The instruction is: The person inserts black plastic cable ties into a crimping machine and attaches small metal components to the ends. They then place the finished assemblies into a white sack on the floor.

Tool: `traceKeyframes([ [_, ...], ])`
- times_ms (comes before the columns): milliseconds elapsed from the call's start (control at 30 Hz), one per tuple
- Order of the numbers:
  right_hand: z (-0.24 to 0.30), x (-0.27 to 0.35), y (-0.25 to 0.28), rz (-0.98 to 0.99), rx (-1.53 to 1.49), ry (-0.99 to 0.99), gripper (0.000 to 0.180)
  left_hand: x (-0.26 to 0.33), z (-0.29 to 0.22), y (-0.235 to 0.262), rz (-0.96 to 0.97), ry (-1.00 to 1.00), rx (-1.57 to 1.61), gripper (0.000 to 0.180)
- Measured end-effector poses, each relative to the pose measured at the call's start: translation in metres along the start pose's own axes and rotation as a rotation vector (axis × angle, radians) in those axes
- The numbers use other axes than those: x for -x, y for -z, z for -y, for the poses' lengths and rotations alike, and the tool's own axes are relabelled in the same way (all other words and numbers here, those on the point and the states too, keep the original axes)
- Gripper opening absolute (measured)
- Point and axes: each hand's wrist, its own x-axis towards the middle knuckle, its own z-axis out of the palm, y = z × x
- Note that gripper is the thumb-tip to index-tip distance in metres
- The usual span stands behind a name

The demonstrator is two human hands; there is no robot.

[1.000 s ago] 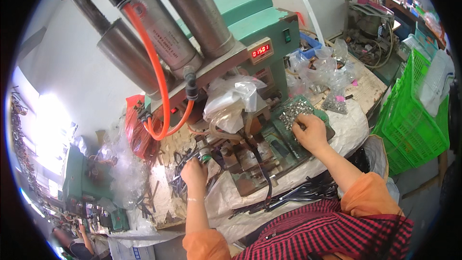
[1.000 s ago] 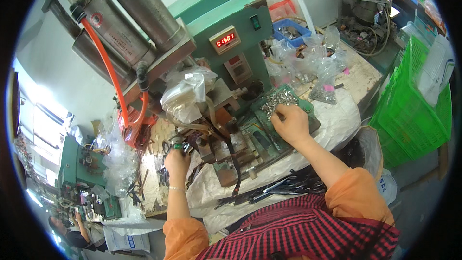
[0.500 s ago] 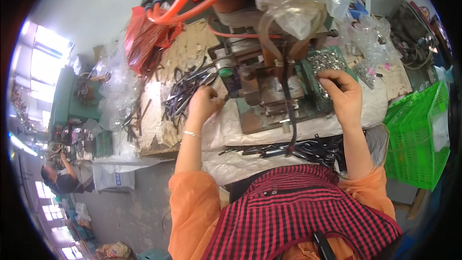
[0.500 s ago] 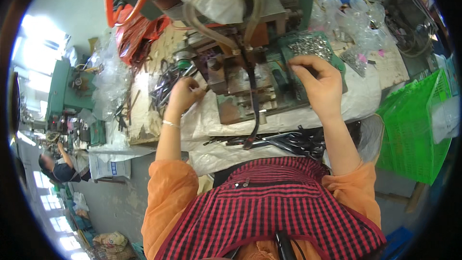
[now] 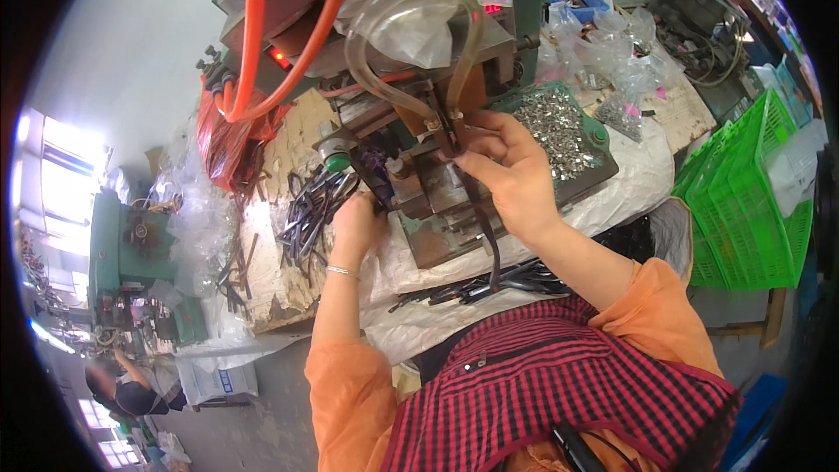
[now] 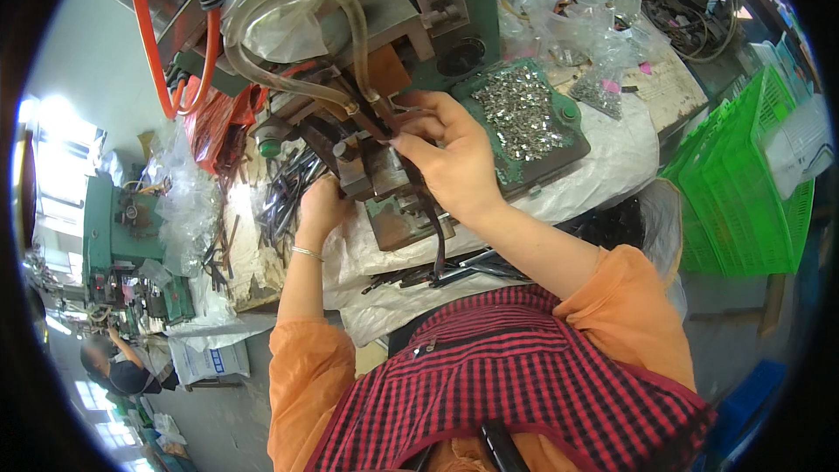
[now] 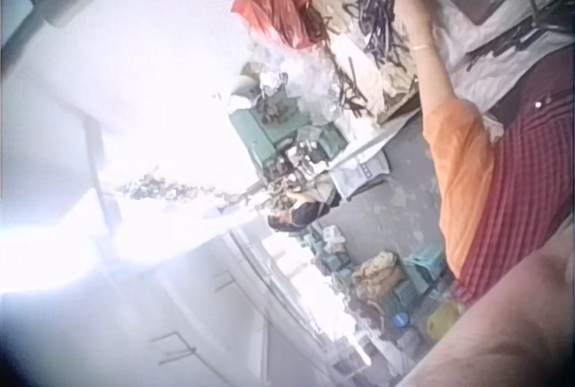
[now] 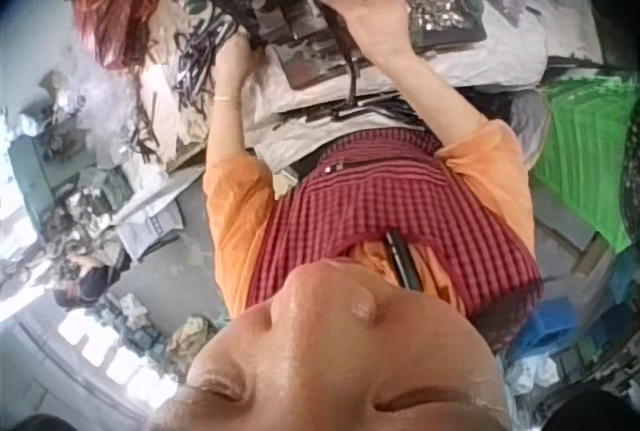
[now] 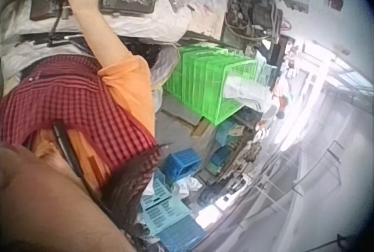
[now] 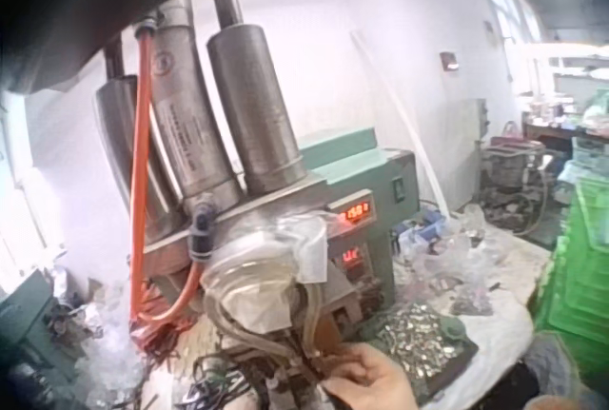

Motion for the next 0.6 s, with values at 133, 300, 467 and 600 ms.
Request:
traceKeyframes([
  [133,0.019,0.016,-0.004,-0.010,0.312,0.150,0.045,0.023,-0.001,0.040,-0.354,0.224,0.582,0.006],
  [300,0.047,0.030,0.064,0.060,1.183,0.406,0.036,0.091,-0.080,0.096,-1.083,-0.175,1.020,0.010],
  [467,0.008,0.040,0.149,-0.278,1.698,0.392,0.027,0.090,-0.146,0.101,-0.757,-0.788,0.456,0.024],
  [600,-0.017,0.015,0.159,-0.236,1.556,0.527,0.017,0.064,-0.158,0.084,-0.846,-0.880,0.499,0.027],
])
